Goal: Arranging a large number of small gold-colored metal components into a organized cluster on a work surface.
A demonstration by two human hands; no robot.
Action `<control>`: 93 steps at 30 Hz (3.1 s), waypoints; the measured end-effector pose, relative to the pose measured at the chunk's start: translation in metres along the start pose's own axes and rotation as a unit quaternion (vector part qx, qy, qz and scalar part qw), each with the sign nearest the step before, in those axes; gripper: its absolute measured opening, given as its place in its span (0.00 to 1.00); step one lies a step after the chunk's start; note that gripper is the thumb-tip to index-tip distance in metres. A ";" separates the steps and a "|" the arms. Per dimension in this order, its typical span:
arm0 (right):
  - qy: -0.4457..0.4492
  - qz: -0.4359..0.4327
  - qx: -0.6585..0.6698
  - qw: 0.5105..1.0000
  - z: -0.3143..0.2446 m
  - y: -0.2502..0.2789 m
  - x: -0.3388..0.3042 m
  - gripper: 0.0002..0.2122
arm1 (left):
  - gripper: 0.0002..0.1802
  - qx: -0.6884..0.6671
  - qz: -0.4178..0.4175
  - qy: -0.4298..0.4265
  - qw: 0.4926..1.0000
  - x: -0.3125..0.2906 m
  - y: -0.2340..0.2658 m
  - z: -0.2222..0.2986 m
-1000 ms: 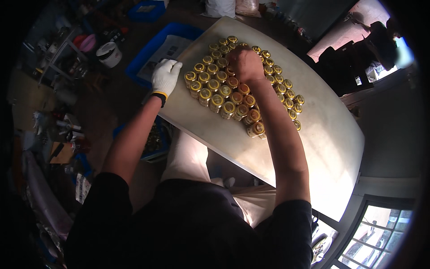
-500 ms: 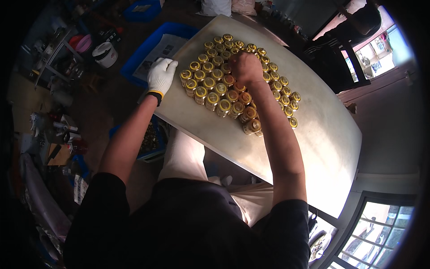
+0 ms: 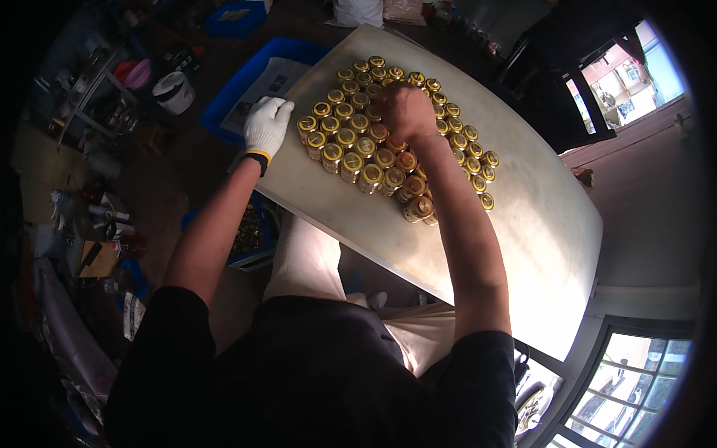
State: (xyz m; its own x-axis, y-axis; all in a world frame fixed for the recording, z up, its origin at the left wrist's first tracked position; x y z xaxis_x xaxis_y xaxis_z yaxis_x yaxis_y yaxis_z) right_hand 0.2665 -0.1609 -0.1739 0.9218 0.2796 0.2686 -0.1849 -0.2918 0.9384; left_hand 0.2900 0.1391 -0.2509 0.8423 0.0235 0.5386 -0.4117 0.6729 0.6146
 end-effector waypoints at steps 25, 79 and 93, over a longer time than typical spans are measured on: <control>-0.039 0.008 0.056 0.998 0.019 0.012 -0.034 0.07 | 0.14 0.012 0.003 -0.005 1.000 0.000 -0.001 0.000; -0.190 0.004 -0.036 0.981 0.072 0.005 0.013 0.15 | 0.14 0.000 0.014 -0.017 1.000 0.000 0.001 0.002; -0.199 -0.009 -0.039 0.979 0.085 -0.002 0.024 0.17 | 0.15 -0.001 0.001 -0.006 1.000 0.000 0.000 0.001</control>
State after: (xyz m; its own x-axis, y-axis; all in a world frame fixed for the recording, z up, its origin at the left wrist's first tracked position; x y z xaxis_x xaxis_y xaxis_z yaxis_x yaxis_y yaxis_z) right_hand 0.3174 -0.2314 -0.1877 0.9822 -0.0993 0.1593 -0.1775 -0.2157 0.9602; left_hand 0.2894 0.1388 -0.2505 0.8370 0.0168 0.5470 -0.4136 0.6738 0.6122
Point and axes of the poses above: each hand's wrist, its own x-axis towards the middle knuckle, its own y-axis out of the back of the hand, z = x × y, the point moved 7 cm from there along x, towards the middle knuckle, and after that the axes turned 1 degree about x, right-handed, at the moved point
